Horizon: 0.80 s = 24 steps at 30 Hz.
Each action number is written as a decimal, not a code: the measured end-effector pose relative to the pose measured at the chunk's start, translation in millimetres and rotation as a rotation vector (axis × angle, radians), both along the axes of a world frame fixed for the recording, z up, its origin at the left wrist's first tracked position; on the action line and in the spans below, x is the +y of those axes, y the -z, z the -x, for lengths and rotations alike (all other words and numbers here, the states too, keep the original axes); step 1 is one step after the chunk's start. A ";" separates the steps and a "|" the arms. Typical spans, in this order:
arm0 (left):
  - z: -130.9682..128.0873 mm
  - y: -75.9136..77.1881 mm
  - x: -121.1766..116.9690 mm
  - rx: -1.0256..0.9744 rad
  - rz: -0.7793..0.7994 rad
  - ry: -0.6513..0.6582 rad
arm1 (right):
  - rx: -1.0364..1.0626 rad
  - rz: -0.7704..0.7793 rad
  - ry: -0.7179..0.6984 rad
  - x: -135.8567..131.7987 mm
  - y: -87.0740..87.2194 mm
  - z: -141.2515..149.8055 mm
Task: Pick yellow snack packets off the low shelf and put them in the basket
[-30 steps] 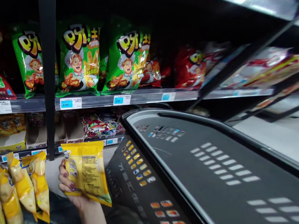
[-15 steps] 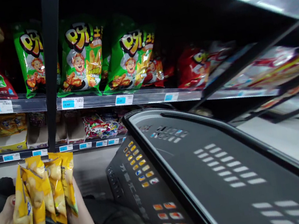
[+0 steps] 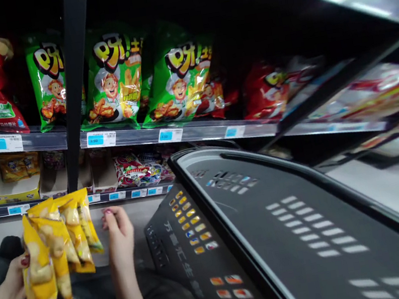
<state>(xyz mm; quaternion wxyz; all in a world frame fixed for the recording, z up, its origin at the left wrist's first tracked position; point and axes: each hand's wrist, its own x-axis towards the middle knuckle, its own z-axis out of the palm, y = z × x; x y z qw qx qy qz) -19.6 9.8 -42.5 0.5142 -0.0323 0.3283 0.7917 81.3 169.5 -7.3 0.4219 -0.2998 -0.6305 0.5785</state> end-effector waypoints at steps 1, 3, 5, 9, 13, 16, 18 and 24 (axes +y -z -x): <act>1.8 -2.4 2.5 0.028 0.030 -0.032 | 0.008 -0.037 0.029 -1.7 -7.7 -4.6; 5.1 -5.4 7.0 0.110 0.090 -0.134 | -0.026 -0.132 -0.066 -11.7 -22.7 -11.3; 6.8 -7.4 10.8 0.198 0.126 -0.221 | -0.128 -0.202 -0.259 -26.5 -31.6 -12.0; 5.1 -10.5 16.1 0.317 0.156 -0.268 | -0.274 -0.220 -0.272 -46.7 -22.7 0.6; 3.2 -7.8 17.8 0.299 0.152 -0.288 | -0.185 -0.121 -0.282 -47.8 -4.9 9.8; 3.5 -3.9 18.1 0.211 0.113 -0.300 | -0.173 -0.083 -0.302 -47.5 -3.2 8.9; 4.0 -2.6 18.5 0.138 0.082 -0.291 | -0.183 -0.073 -0.306 -48.8 -5.6 7.3; 7.1 -2.7 17.9 0.087 0.074 -0.251 | -0.044 0.083 -0.339 -48.8 -10.5 7.2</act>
